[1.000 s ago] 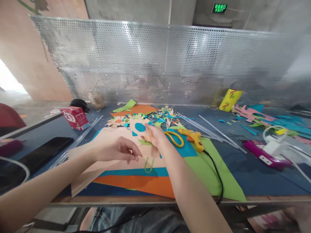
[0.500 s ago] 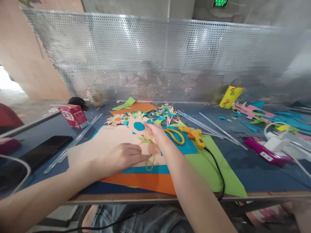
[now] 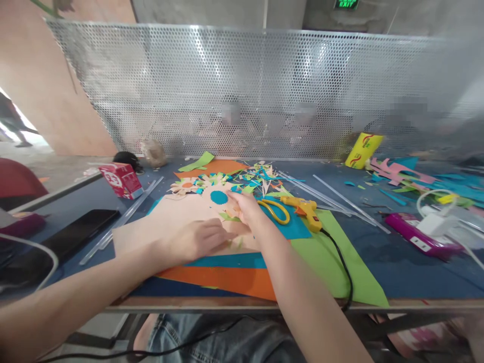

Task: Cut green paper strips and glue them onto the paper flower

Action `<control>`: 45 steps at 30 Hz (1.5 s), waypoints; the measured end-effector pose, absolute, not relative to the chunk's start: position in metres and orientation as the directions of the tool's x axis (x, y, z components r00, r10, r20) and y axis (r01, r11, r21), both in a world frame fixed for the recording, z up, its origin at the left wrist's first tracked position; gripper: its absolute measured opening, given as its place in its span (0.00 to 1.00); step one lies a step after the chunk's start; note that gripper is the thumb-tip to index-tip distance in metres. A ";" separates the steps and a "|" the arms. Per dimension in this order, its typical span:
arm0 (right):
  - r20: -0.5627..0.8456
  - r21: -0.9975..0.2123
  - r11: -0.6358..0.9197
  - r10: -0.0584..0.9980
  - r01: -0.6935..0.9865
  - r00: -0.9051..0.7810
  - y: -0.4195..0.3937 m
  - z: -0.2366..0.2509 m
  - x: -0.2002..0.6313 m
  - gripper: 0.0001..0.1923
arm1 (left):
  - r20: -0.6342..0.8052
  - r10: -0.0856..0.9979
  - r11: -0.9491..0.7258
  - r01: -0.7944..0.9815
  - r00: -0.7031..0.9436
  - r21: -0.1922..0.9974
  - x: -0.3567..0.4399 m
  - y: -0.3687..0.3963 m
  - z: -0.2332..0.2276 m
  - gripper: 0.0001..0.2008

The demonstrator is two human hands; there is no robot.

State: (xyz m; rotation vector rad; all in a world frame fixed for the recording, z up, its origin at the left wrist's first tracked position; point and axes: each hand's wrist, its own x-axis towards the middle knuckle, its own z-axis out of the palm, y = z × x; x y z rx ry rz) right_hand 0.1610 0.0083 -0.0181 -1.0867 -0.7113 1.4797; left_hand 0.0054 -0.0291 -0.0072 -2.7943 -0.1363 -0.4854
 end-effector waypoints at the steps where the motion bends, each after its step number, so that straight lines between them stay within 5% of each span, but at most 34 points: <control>1: -0.238 -0.888 -0.203 0.971 -0.412 0.034 0.008 -0.018 0.161 0.12 | 0.367 0.087 -0.949 0.190 0.926 -0.253 0.003 -0.025 -0.003 0.12; 3: -0.235 -0.892 -0.202 0.972 -0.405 0.031 0.007 -0.018 0.161 0.12 | 0.437 0.223 -0.932 0.322 0.871 -0.166 -0.005 -0.018 0.008 0.12; 6: -0.233 -0.895 -0.196 0.971 -0.400 0.046 0.006 -0.017 0.160 0.12 | 0.425 0.483 -0.870 0.475 0.766 0.133 -0.017 -0.010 0.020 0.12; 10: -0.238 -0.892 -0.193 0.969 -0.408 0.061 0.007 -0.017 0.160 0.12 | 0.220 0.486 -0.855 0.407 0.846 0.321 -0.029 -0.001 0.022 0.16; 17: -0.267 -0.887 -0.215 0.961 -0.408 0.074 0.008 -0.015 0.161 0.12 | 0.026 0.357 -0.933 0.358 0.934 -0.027 -0.029 -0.005 0.016 0.17; 22: -0.260 -0.886 -0.217 0.964 -0.411 0.052 0.008 -0.017 0.161 0.11 | 0.067 0.207 -0.933 0.218 0.976 -0.287 -0.022 -0.010 0.008 0.18; 25: -0.250 -0.884 -0.216 0.968 -0.414 0.030 0.009 -0.019 0.163 0.11 | 0.147 0.188 -0.940 0.221 0.971 -0.259 -0.024 -0.007 0.012 0.15; 30: -0.249 -0.887 -0.214 0.968 -0.409 0.033 0.010 -0.020 0.163 0.11 | 0.120 0.557 -0.827 0.562 0.822 -0.004 -0.036 0.002 0.033 0.20; 33: -0.256 -0.886 -0.219 0.966 -0.409 0.037 0.010 -0.019 0.162 0.11 | -0.006 0.603 -0.796 0.602 0.798 0.061 -0.039 0.002 0.035 0.22; 40: -0.262 -0.881 -0.230 0.965 -0.413 0.022 0.008 -0.017 0.162 0.12 | 0.072 0.508 -0.833 0.511 0.858 -0.212 -0.027 -0.007 0.020 0.18; 45: -0.256 -0.882 -0.217 0.966 -0.419 0.038 0.010 -0.020 0.163 0.12 | 0.164 0.584 -0.773 0.606 0.795 -0.186 -0.025 0.003 0.019 0.17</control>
